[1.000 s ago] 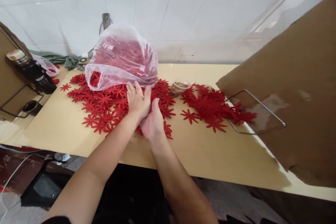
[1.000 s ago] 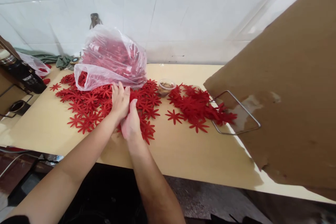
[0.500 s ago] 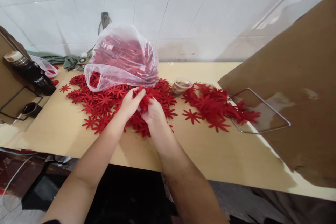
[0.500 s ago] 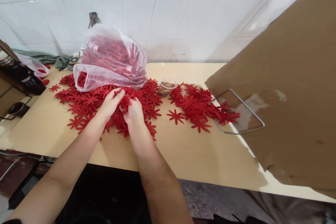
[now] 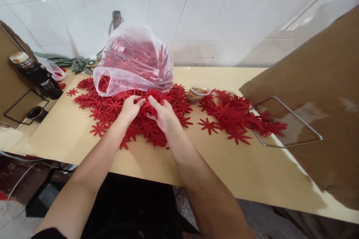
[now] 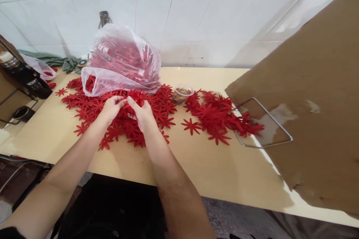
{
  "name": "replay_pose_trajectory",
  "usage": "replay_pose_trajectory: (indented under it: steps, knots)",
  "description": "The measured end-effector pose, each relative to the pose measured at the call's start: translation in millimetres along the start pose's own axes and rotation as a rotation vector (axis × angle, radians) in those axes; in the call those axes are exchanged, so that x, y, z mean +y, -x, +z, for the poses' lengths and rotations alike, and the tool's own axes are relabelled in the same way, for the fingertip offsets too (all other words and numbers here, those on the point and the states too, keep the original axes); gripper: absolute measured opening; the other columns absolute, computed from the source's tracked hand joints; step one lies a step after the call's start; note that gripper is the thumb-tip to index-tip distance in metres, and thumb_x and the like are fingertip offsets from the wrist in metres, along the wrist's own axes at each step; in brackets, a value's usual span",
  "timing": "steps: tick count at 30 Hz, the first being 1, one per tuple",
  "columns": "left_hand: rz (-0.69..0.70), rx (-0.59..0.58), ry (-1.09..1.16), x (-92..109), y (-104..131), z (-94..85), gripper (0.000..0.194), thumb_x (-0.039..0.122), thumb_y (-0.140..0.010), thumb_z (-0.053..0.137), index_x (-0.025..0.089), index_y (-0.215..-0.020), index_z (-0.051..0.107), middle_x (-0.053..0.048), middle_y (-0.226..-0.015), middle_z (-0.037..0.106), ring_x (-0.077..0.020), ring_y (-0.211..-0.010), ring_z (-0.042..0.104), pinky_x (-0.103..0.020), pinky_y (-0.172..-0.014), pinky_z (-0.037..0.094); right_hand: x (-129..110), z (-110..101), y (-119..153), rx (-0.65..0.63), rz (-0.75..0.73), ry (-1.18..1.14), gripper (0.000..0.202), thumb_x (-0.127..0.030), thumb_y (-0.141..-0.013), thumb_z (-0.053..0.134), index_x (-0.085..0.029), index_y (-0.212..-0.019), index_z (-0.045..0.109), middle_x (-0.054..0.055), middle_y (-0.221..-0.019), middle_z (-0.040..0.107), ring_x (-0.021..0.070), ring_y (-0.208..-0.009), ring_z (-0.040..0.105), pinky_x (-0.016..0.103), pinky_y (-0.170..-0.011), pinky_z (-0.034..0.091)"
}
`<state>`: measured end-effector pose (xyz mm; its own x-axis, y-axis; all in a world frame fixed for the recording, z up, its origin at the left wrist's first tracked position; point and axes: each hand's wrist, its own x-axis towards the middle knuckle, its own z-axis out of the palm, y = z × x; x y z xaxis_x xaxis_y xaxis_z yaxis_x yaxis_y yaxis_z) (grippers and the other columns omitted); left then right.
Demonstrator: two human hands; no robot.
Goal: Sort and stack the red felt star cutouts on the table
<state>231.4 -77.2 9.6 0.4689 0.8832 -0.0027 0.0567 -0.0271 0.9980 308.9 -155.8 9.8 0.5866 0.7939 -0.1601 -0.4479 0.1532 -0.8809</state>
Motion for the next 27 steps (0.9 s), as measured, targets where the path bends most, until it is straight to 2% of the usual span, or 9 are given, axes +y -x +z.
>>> replay_pose_trajectory:
  steps: [4, 7, 9, 13, 16, 19, 23, 25, 27]
  knots:
    - [-0.026, -0.021, -0.01, 4.0, 5.6, -0.2, 0.01, 0.022, -0.077, 0.055, 0.014, -0.071, 0.057, 0.0, -0.069, 0.06, -0.0101, -0.069, 0.056, -0.026, -0.078, 0.045, 0.8, -2.4, -6.2, 0.057, -0.022, 0.013, 0.027, -0.026, -0.059, 0.071, -0.02, -0.076, 0.052, -0.006, -0.064, 0.062, 0.0109, -0.05, 0.056, 0.024, -0.047, 0.049]
    - [-0.214, -0.178, 0.105, 12.6, 15.3, 0.0, 0.02, 0.035, -0.078, 0.055, 0.016, -0.079, 0.052, 0.002, -0.066, 0.056, -0.0071, -0.056, 0.053, -0.023, -0.061, 0.047, 6.5, -3.8, -13.2, 0.096, -0.069, 0.055, 0.023, -0.026, -0.06, 0.068, -0.019, -0.075, 0.052, -0.005, -0.062, 0.061, 0.0113, -0.049, 0.055, 0.027, -0.052, 0.05]
    - [-0.271, -0.259, 0.175, 16.4, 19.7, 0.6, 0.023, 0.036, -0.076, 0.058, 0.017, -0.086, 0.05, 0.003, -0.068, 0.056, -0.0065, -0.053, 0.053, -0.022, -0.055, 0.046, 11.5, -3.7, -17.0, 0.121, -0.182, 0.089, 0.021, -0.027, -0.061, 0.067, -0.018, -0.074, 0.053, -0.003, -0.065, 0.062, 0.0119, -0.056, 0.057, 0.029, -0.062, 0.05]
    - [-0.22, -0.15, 0.152, 12.9, 16.5, 0.9, 0.014, 0.015, -0.074, 0.057, 0.017, -0.087, 0.053, 0.005, -0.065, 0.055, -0.0047, -0.05, 0.049, -0.021, -0.056, 0.045, 14.1, -4.7, -18.1, 0.176, -0.357, 0.191, 0.021, -0.033, -0.063, 0.066, -0.017, -0.07, 0.053, -0.002, -0.066, 0.06, 0.0116, -0.062, 0.055, 0.027, -0.067, 0.047]
    - [-0.105, -0.071, 0.084, 6.2, 9.0, 0.5, 0.006, 0.009, -0.075, 0.052, 0.014, -0.074, 0.056, 0.005, -0.059, 0.054, -0.0055, -0.054, 0.049, -0.021, -0.065, 0.043, 6.7, -7.4, -11.8, 0.122, -0.26, 0.221, 0.029, -0.041, -0.063, 0.067, -0.02, -0.065, 0.048, -0.007, -0.051, 0.049, 0.0086, -0.046, 0.044, 0.024, -0.05, 0.042]
    - [-0.001, -0.064, -0.051, 2.9, 4.2, 2.6, 0.019, 0.016, -0.076, 0.054, 0.014, -0.058, 0.051, 0.007, -0.05, 0.045, -0.0063, -0.052, 0.043, -0.021, -0.064, 0.038, -1.8, -9.5, -3.9, -0.025, -0.171, 0.22, 0.035, -0.05, -0.063, 0.066, -0.02, -0.063, 0.048, -0.008, -0.046, 0.043, 0.0069, -0.038, 0.036, 0.023, -0.042, 0.036]
    - [0.051, -0.057, -0.13, 3.9, 4.8, 8.8, 0.021, 0.016, -0.076, 0.052, 0.014, -0.056, 0.048, 0.007, -0.051, 0.044, -0.0062, -0.053, 0.039, -0.02, -0.062, 0.034, -4.2, -10.6, -1.9, -0.155, -0.172, 0.163, 0.035, -0.044, -0.055, 0.074, -0.017, -0.071, 0.058, -0.003, -0.058, 0.057, 0.0104, -0.052, 0.051, 0.026, -0.058, 0.046]
    - [0.06, -0.092, -0.087, 6.8, 9.2, 10.2, 0.019, 0.018, -0.078, 0.051, 0.014, -0.06, 0.05, 0.006, -0.056, 0.048, -0.0066, -0.058, 0.043, -0.02, -0.065, 0.036, -1.9, -12.4, -5.3, -0.114, -0.211, 0.119, 0.034, -0.035, -0.05, 0.077, -0.016, -0.073, 0.06, -0.001, -0.068, 0.062, 0.0132, -0.066, 0.058, 0.028, -0.071, 0.048]
    - [0.019, -0.169, -0.011, 11.1, 15.8, 9.2, 0.016, 0.024, -0.078, 0.052, 0.014, -0.066, 0.054, 0.004, -0.06, 0.051, -0.007, -0.061, 0.047, -0.02, -0.066, 0.038, 0.7, -15.6, -9.5, -0.009, -0.203, 0.083, 0.033, -0.032, -0.051, 0.075, -0.017, -0.076, 0.059, 0.0, -0.073, 0.064, 0.0158, -0.072, 0.06, 0.031, -0.072, 0.049]
